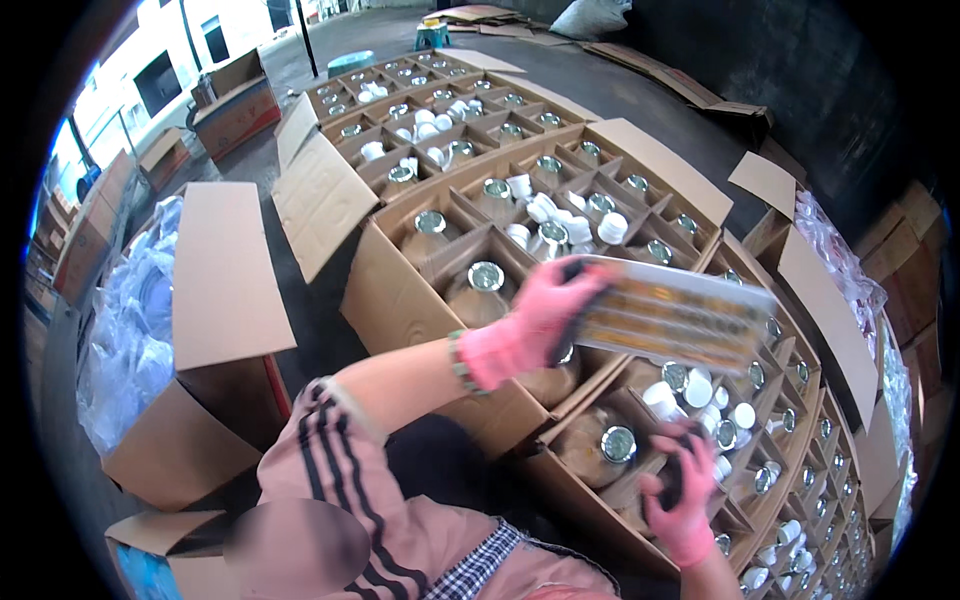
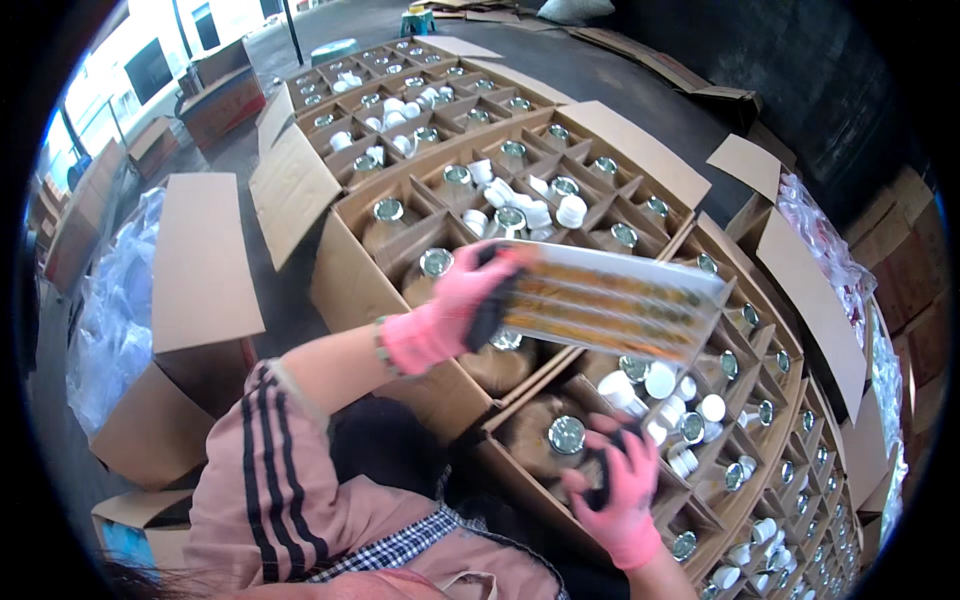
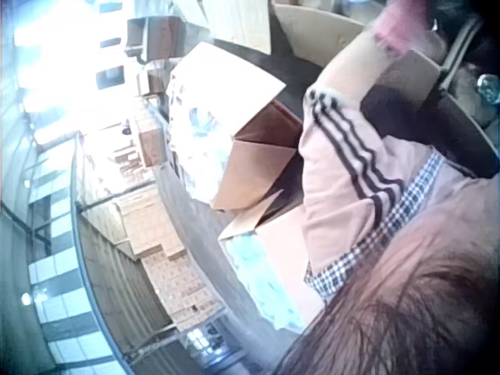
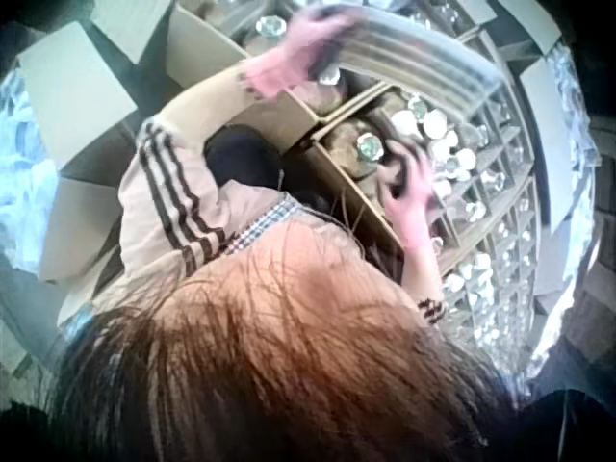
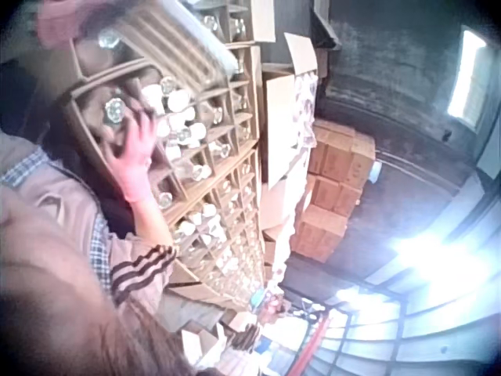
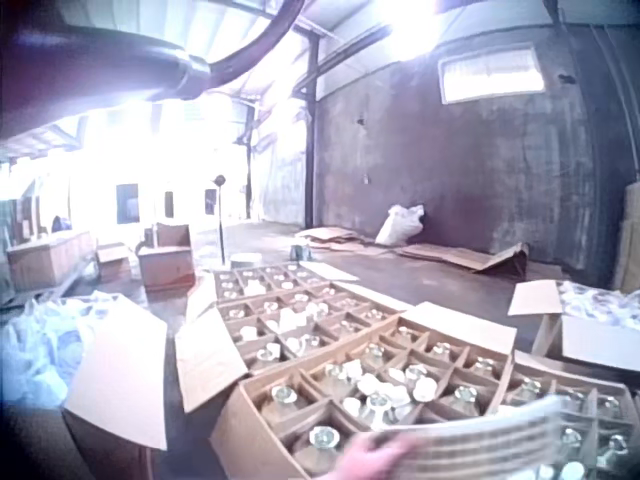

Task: The person applies round gold stickers to the necks of glass jars arranged in cardboard boxes. They peel stickers from a sheet and press them onto each jar one by one, working across multiple boxes in a warehouse setting.

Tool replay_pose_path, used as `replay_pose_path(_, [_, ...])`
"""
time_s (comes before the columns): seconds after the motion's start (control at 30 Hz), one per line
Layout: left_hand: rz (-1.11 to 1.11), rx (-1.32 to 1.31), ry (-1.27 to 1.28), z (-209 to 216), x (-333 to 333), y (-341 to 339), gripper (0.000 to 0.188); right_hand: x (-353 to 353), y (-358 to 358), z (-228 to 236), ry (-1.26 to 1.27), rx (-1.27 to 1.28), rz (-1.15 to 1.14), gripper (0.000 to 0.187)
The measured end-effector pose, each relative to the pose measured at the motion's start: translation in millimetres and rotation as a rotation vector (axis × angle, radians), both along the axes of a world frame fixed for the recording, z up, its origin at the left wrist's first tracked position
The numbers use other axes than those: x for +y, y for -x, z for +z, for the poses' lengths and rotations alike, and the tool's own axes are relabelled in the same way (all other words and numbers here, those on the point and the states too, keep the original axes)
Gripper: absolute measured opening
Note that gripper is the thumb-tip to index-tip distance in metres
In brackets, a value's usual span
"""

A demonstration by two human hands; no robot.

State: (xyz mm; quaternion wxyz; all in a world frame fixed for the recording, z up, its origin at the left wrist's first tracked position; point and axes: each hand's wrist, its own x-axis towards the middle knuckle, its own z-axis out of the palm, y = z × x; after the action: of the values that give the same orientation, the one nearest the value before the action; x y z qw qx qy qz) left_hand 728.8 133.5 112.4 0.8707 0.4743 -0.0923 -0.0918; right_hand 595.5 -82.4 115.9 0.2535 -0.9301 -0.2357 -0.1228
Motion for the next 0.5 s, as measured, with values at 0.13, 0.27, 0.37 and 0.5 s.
replay_pose_path(0.13, [0.196,0.154,0.308,-41,75,26,0.016,78,-40,-22,0.17,0.11,0.229,0.044])
replay_pose_path(0.27, [0.144,0.286,-0.012,-89,73,50,0.022,100,-56,-66,0.218,0.185,0.253,0.053])
replay_pose_path(0.37, [0.138,-0.565,-0.45,-122,78,45,0.033,101,-47,-94,0.235,0.355,0.128,0.053])
replay_pose_path(0.5, [0.168,-0.685,-0.331,-145,76,35,0.036,106,-47,-94,0.253,0.269,0.039,0.047])
